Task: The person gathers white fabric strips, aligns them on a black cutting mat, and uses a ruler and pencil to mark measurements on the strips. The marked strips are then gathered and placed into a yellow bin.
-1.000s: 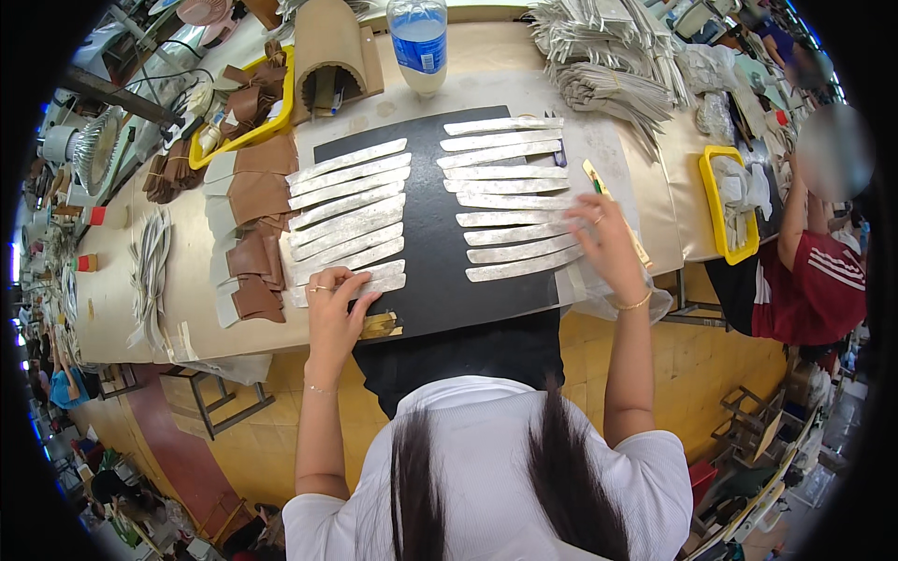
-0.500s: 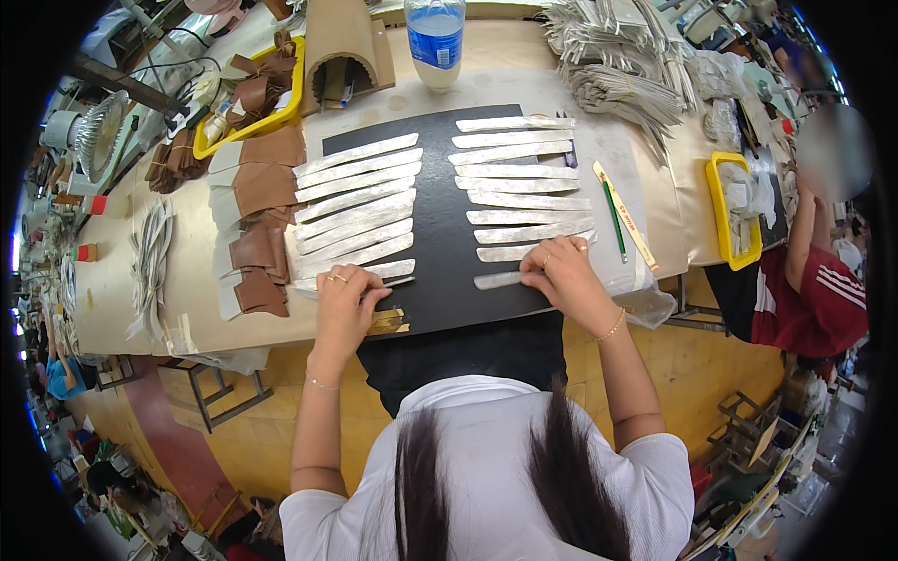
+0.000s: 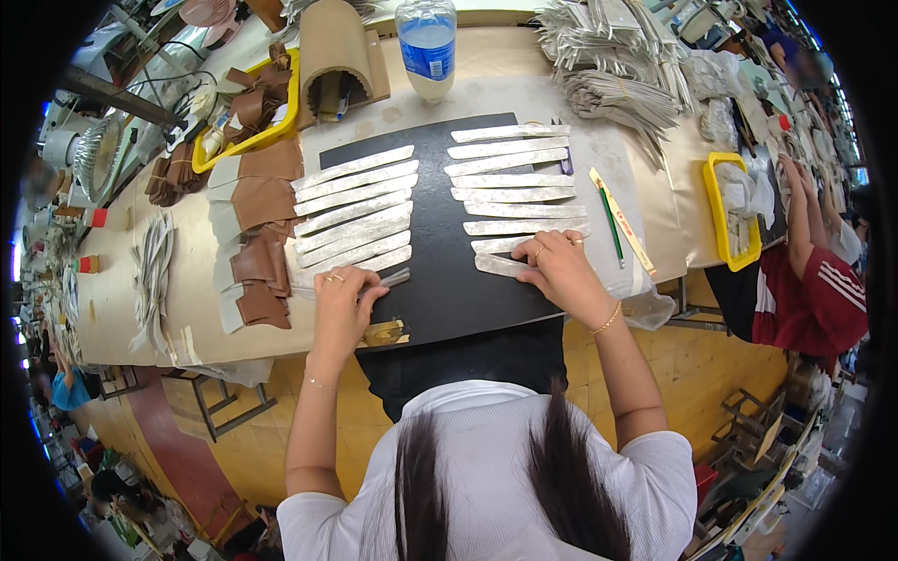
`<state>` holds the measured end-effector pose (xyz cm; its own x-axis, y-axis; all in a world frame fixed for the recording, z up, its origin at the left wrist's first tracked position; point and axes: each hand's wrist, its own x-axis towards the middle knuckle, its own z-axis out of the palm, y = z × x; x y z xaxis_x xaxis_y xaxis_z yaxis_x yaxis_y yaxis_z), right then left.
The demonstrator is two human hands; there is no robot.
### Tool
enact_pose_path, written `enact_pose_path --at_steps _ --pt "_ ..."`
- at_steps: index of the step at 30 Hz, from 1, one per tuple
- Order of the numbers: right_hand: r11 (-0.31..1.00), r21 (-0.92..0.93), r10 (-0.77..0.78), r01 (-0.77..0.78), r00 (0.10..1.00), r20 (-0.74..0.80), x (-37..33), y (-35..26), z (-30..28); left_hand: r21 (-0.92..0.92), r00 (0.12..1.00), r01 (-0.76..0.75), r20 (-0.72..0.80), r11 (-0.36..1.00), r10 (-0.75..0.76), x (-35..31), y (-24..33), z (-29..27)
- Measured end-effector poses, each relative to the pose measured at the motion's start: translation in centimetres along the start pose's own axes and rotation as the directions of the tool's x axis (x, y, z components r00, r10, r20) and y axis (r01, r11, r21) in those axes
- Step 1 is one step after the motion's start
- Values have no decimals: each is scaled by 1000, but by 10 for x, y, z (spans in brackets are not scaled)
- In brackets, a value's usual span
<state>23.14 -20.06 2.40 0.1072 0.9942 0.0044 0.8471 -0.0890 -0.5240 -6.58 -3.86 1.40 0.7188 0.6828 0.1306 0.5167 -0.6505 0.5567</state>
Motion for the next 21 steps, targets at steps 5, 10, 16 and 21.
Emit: enact_pose_path --at_steps 5,10,16,21 --pt "999 -45 -28 31 999 46 1 -5 -3 36 998 -5 -62 999 7 12 -7 0" --pt "981 -141 -145 133 986 -82 15 -4 -6 81 999 37 -20 996 -36 17 -8 -1" --pt "994 -97 -49 43 997 -60 14 -3 -1 -34 993 85 84 996 -82 14 1 -3" --pt "998 38 -53 54 998 -21 8 -6 4 9 999 39 -26 999 -39 20 -1 1"
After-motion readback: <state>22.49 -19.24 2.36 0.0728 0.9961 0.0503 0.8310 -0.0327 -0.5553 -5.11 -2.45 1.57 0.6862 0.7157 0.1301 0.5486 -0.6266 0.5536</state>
